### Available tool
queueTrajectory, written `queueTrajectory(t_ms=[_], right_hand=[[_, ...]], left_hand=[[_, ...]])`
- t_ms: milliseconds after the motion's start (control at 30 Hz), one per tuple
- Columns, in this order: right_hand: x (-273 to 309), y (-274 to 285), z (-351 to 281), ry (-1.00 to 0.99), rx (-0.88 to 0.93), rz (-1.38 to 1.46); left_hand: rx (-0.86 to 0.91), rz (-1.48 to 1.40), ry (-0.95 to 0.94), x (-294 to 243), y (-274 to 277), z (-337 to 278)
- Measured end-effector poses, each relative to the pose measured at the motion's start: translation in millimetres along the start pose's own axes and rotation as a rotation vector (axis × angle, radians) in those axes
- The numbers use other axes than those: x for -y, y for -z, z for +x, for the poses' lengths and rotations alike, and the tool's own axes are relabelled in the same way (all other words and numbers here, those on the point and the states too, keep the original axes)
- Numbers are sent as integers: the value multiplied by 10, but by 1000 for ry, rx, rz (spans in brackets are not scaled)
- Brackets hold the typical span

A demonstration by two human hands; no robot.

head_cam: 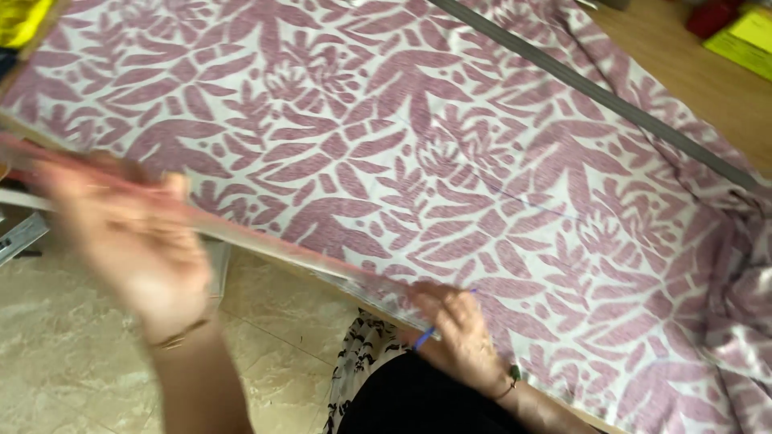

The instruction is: Measure and mark patterned fabric on a cutting table using a ruler and a pen.

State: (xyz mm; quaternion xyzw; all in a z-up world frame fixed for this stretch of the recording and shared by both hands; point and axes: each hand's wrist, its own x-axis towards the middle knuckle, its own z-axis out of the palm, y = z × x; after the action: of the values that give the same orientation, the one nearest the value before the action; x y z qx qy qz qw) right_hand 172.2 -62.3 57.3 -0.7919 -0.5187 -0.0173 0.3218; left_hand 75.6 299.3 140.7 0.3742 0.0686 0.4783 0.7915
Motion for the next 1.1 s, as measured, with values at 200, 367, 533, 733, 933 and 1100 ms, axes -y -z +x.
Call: queueTrajectory(t_ms=[200, 367, 533, 733, 933, 1100], right_hand=[[-746, 191, -568, -237, -28, -299], [-1556, 319, -1264, -302, -13, -216], [-1595, 578, -1206, -363, 25, -192], [-1517, 652, -1037, -367, 19, -246], [-1535, 564, -1102, -404, -8, -247], [-1511, 566, -1095, -410, -33, -262]], left_hand=[[-304, 161, 379, 1632, -138, -789], [-174, 641, 485, 2361, 171, -1369], [269, 1578, -5, 2368, 218, -1488], [72, 1921, -177, 2481, 281, -1394], [183, 2050, -19, 2460, 277, -1423], [190, 2006, -24, 2424, 196, -1421]])
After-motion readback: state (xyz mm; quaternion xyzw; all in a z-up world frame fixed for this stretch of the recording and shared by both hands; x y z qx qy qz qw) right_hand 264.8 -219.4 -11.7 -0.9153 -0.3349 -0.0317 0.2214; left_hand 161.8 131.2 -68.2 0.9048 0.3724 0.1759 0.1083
